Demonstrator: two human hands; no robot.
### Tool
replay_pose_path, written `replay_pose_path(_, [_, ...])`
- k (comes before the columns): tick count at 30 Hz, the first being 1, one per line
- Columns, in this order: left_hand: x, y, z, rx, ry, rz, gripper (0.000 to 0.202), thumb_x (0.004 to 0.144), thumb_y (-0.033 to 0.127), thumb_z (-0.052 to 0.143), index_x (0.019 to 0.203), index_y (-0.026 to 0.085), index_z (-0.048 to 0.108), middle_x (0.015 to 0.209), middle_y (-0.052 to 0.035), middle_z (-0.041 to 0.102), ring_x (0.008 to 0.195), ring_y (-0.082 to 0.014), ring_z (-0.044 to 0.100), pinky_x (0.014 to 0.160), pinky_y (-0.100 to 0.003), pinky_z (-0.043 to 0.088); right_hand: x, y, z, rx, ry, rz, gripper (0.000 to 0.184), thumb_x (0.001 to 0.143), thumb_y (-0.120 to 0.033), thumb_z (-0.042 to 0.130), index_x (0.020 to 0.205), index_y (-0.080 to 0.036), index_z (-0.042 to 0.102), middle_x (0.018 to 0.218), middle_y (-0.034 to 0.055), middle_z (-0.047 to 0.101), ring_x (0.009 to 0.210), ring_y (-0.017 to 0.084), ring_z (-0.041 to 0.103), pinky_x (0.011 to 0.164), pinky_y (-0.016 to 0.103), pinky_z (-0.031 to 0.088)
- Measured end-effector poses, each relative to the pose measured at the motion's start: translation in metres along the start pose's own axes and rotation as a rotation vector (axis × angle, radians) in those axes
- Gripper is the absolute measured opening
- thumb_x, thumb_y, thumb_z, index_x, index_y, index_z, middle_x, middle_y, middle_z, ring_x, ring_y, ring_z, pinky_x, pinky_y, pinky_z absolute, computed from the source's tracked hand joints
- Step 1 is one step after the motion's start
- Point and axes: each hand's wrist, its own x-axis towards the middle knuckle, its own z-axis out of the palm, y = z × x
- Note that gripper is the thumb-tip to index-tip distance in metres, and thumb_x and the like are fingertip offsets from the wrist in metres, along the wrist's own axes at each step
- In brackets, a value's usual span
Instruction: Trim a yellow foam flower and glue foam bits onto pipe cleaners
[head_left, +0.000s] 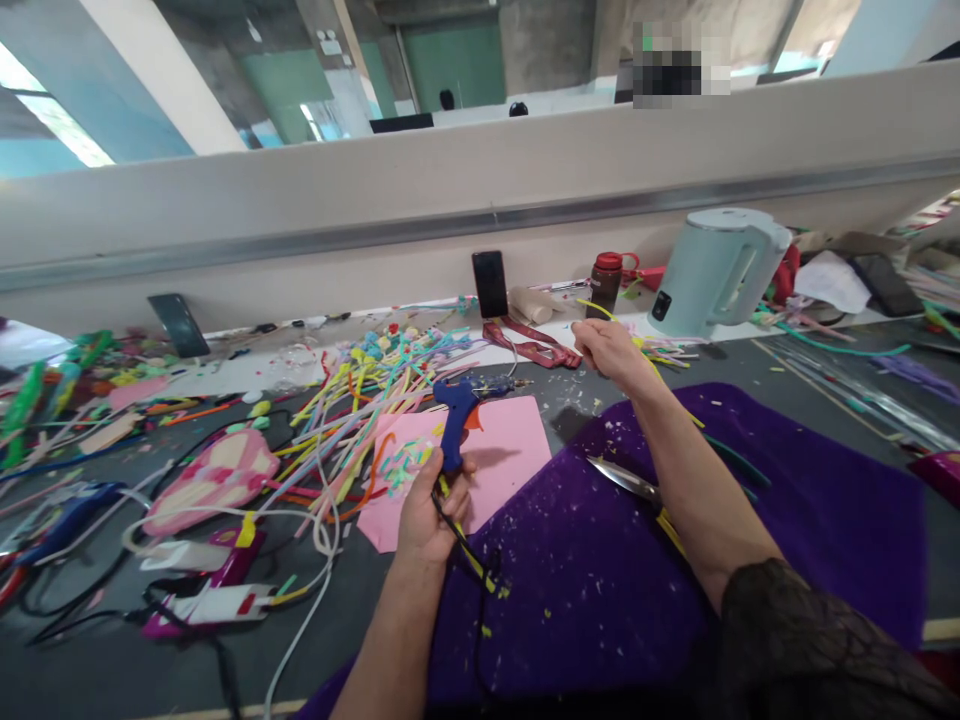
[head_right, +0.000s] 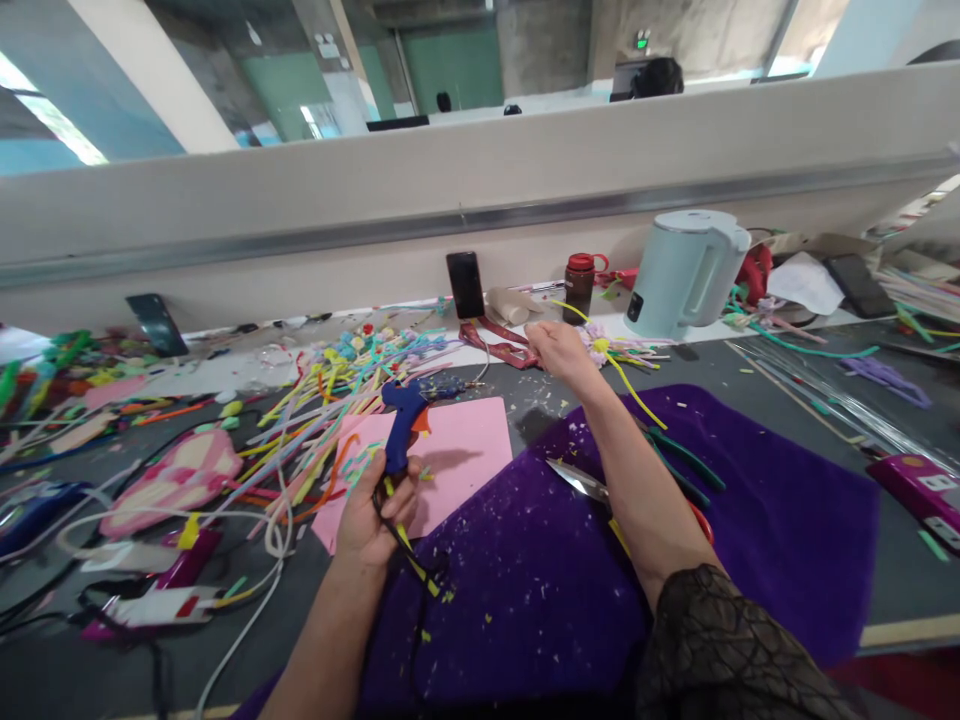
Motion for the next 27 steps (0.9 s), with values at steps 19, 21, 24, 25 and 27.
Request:
replay_pose_path(19, [0.0, 0.0, 0.001, -0.01, 0.047, 0.032, 0.031, 0.078, 0.038, 0.063, 0.095, 0.012, 0.064, 0.068, -0.0018, 0.066, 0.029, 0.0013, 0.028, 0.026, -0.011, 0.022, -0.026, -0.043, 0.006, 0.149, 0.087, -0.173, 0.026, 0.072, -0.033, 0.071, 0.065, -0.02, 0.049, 0.048, -0.005, 0.053, 0.039, 0.009, 0.049, 0.039, 0.022, 0.034])
replay_pose_path(21, [0.0, -0.001, 0.001, 0.003, 0.042, 0.041, 0.032, 0.077, 0.039, 0.064, 0.095, 0.012, 0.064, 0.068, -0.0014, 0.066, 0.03, 0.0011, 0.028, 0.026, -0.011, 0.021, -0.033, -0.054, 0.01, 0.181, 0.056, -0.156, 0.028, 0.073, -0.036, 0.07, 0.064, -0.02, 0.048, 0.047, -0.0054, 0.052, 0.035, 0.008, 0.045, 0.036, 0.021, 0.031])
replay_pose_path(24, [0.001, -0.002, 0.0, 0.019, 0.016, 0.062, 0.033, 0.076, 0.04, 0.065, 0.094, 0.012, 0.064, 0.069, -0.0014, 0.066, 0.03, 0.0009, 0.028, 0.027, -0.011, 0.021, -0.041, -0.062, 0.016, 0.207, -0.022, -0.177, 0.034, 0.085, -0.041, 0.056, 0.059, -0.02, 0.047, 0.047, -0.0047, 0.05, 0.034, 0.006, 0.041, 0.034, 0.021, 0.028])
replay_pose_path(25, [0.001, -0.002, 0.0, 0.031, 0.004, 0.057, 0.033, 0.076, 0.041, 0.065, 0.09, 0.011, 0.065, 0.063, -0.0006, 0.064, 0.03, 0.0009, 0.027, 0.027, -0.011, 0.02, -0.043, -0.063, 0.018, 0.198, -0.034, -0.193, 0.038, 0.088, -0.042, 0.051, 0.057, -0.019, 0.046, 0.047, -0.0046, 0.048, 0.034, 0.005, 0.039, 0.035, 0.021, 0.028])
replay_pose_path(27, [0.0, -0.002, -0.001, 0.07, -0.017, 0.028, 0.036, 0.077, 0.045, 0.063, 0.079, 0.009, 0.065, 0.046, 0.0033, 0.053, 0.028, 0.0003, 0.023, 0.027, -0.011, 0.018, -0.044, -0.064, 0.019, 0.172, -0.035, -0.216, 0.039, 0.089, -0.041, 0.048, 0.057, -0.019, 0.045, 0.046, -0.0053, 0.045, 0.036, 0.005, 0.037, 0.036, 0.021, 0.028])
